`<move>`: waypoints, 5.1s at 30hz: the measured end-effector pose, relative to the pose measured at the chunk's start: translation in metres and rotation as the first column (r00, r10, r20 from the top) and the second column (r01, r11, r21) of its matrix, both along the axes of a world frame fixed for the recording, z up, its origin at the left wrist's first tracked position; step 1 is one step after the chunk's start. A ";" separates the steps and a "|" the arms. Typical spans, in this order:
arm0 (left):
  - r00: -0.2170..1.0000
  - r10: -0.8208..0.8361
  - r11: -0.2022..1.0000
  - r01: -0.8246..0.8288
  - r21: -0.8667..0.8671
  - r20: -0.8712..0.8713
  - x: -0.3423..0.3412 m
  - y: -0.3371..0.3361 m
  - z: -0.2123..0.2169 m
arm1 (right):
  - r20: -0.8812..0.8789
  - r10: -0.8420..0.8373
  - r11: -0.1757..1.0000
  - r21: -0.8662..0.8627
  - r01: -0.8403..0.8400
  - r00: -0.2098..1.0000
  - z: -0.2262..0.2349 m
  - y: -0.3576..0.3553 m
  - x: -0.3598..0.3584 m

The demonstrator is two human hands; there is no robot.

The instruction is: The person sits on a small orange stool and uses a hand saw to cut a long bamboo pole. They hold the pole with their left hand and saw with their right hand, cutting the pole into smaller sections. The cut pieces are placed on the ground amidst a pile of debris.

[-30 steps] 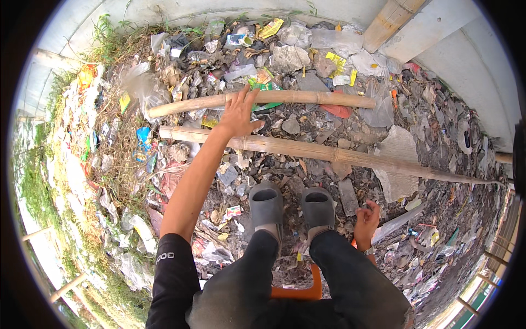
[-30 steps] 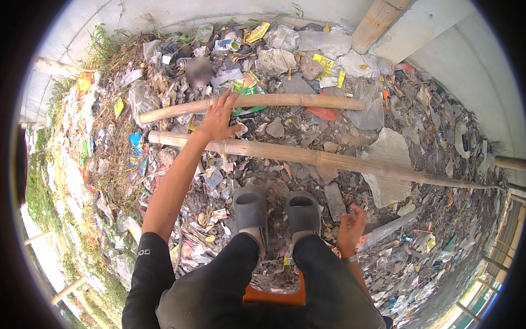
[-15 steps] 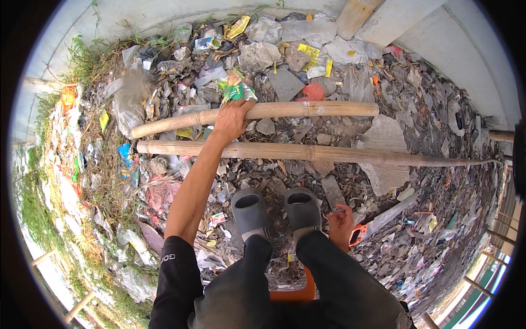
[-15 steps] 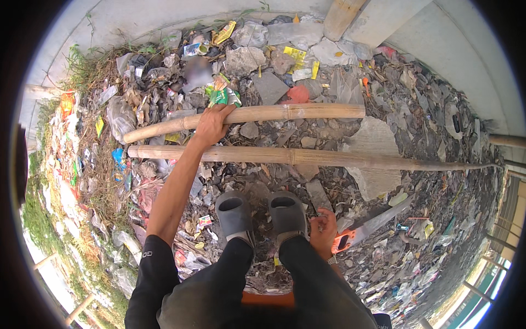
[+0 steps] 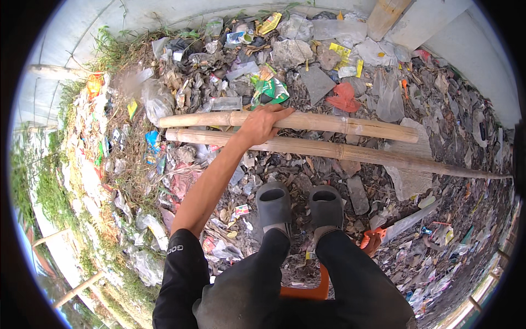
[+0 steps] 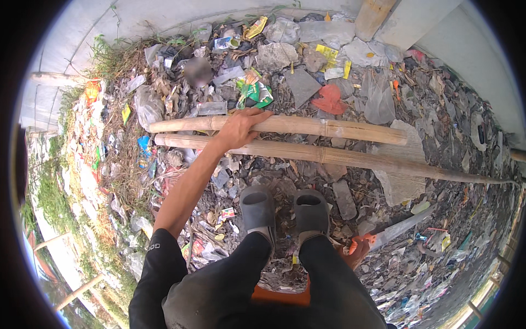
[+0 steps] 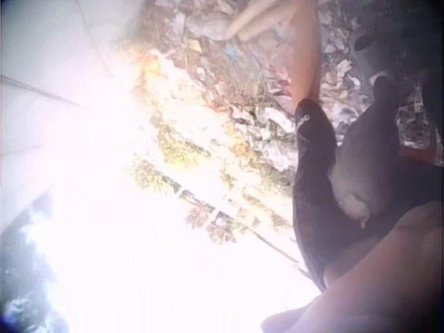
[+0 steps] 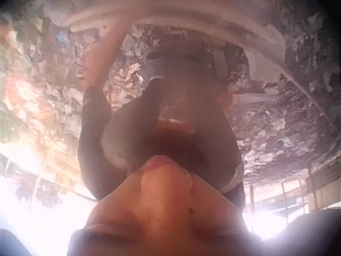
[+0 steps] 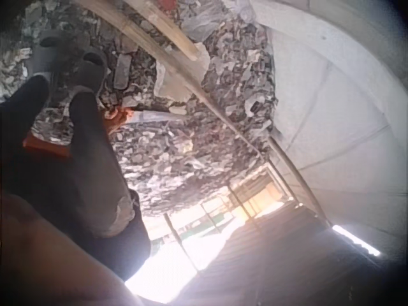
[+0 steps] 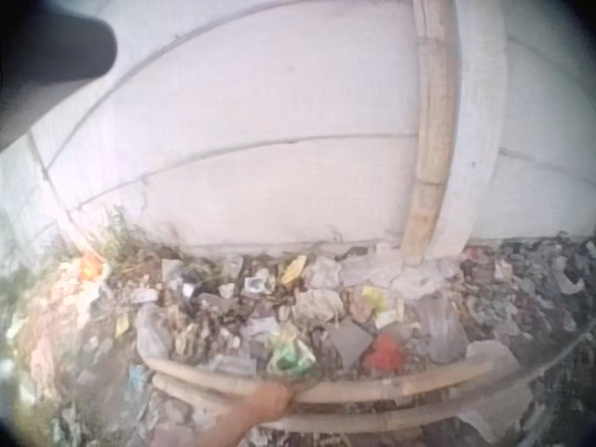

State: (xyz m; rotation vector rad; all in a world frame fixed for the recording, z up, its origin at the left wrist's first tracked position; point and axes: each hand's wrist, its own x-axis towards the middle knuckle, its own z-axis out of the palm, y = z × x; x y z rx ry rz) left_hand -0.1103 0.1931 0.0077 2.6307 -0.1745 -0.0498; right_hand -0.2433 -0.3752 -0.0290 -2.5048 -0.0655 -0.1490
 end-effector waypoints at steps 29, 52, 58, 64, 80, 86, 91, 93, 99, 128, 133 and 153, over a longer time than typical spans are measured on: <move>0.967 -0.155 0.959 0.098 -0.268 -0.202 -0.001 -0.031 0.020 | -0.243 -0.150 0.717 0.641 0.275 0.958 0.040 -0.024 0.036; 0.968 -0.020 0.987 -0.020 -0.156 -0.249 -0.024 0.001 0.036 | -0.269 -0.061 0.530 0.807 0.260 0.961 0.032 -0.017 0.067; 0.965 -0.029 0.985 -0.017 -0.173 -0.260 -0.017 -0.006 0.035 | -0.257 0.033 0.644 0.744 0.176 0.966 0.034 -0.033 0.079; 0.969 -0.051 0.974 -0.006 -0.227 -0.241 -0.018 -0.004 0.030 | -0.271 0.011 0.657 0.728 0.197 0.963 0.063 -0.030 0.080; 0.968 -0.088 0.982 0.044 -0.185 -0.236 -0.010 -0.020 0.020 | -0.222 0.003 0.621 0.765 0.172 0.975 0.060 -0.046 0.091; 0.976 -0.116 0.978 0.081 -0.191 -0.182 0.004 -0.046 0.013 | -0.277 -0.001 0.695 0.691 0.200 0.961 0.066 -0.072 0.088; 0.976 -0.118 0.979 0.083 -0.184 -0.184 0.011 -0.058 0.016 | -0.231 -0.097 0.701 0.674 0.232 0.968 0.088 -0.051 0.090; 0.975 -0.121 0.978 0.084 -0.192 -0.188 0.012 -0.058 0.016 | -0.236 -0.104 0.697 0.675 0.240 0.966 0.089 -0.055 0.089; 0.971 -0.103 0.978 0.061 -0.197 -0.214 0.003 -0.049 0.014 | -0.269 -0.082 0.679 0.690 0.252 0.960 0.081 -0.051 0.091; 0.967 -0.132 0.963 0.073 -0.260 -0.217 0.015 -0.058 0.025 | -0.287 0.046 0.583 0.786 0.207 0.957 0.092 -0.092 0.108; 0.966 -0.134 0.966 0.078 -0.247 -0.220 0.016 -0.060 0.025 | -0.271 0.095 0.616 0.772 0.157 0.958 0.079 -0.112 0.110; 0.986 -0.075 0.978 0.043 -0.206 -0.151 0.015 -0.054 0.019 | -0.309 -0.022 0.553 0.788 0.269 0.951 0.086 -0.105 0.112</move>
